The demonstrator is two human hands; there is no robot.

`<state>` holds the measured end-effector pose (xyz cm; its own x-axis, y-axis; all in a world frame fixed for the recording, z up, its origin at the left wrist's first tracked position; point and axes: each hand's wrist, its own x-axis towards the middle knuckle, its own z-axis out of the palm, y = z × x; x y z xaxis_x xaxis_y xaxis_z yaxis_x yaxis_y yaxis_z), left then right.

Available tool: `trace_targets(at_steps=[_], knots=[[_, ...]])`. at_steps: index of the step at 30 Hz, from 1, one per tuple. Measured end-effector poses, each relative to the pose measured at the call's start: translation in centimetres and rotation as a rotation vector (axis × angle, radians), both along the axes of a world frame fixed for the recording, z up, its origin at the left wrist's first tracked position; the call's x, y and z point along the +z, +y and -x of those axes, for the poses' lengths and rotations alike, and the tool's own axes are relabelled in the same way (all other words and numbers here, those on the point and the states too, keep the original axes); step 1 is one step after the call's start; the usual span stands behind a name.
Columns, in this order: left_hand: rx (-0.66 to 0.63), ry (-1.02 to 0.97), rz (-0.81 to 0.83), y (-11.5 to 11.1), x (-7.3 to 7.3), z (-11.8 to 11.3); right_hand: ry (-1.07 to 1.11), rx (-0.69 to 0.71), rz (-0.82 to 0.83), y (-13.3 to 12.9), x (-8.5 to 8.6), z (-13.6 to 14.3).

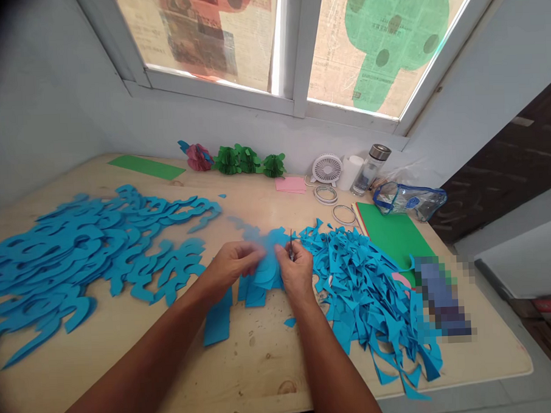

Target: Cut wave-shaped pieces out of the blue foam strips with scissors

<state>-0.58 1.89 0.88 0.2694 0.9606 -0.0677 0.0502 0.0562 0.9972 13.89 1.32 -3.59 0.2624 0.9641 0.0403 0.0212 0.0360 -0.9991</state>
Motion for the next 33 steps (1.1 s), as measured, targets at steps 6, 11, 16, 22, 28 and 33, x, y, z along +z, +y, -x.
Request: trace_targets(at_steps=[6,11,16,22,28,33], knots=[[0.011,-0.015,0.006,-0.05,0.11,-0.06,0.037,0.010,0.029,0.01,0.18,0.06],[0.020,-0.012,0.014,-0.01,0.11,0.01,0.034,0.018,0.027,-0.02,0.23,0.05],[0.015,-0.012,0.013,-0.02,0.14,0.07,0.034,0.017,0.027,-0.01,-0.10,0.01],[0.013,-0.006,-0.003,-0.02,0.15,0.14,0.050,-0.002,0.026,0.03,-0.30,0.05],[0.008,-0.003,-0.006,0.03,0.23,0.25,0.037,-0.002,0.038,0.07,-0.31,0.00],[0.008,-0.002,-0.004,-0.05,0.36,0.26,0.041,-0.001,0.038,0.01,-0.34,-0.02]])
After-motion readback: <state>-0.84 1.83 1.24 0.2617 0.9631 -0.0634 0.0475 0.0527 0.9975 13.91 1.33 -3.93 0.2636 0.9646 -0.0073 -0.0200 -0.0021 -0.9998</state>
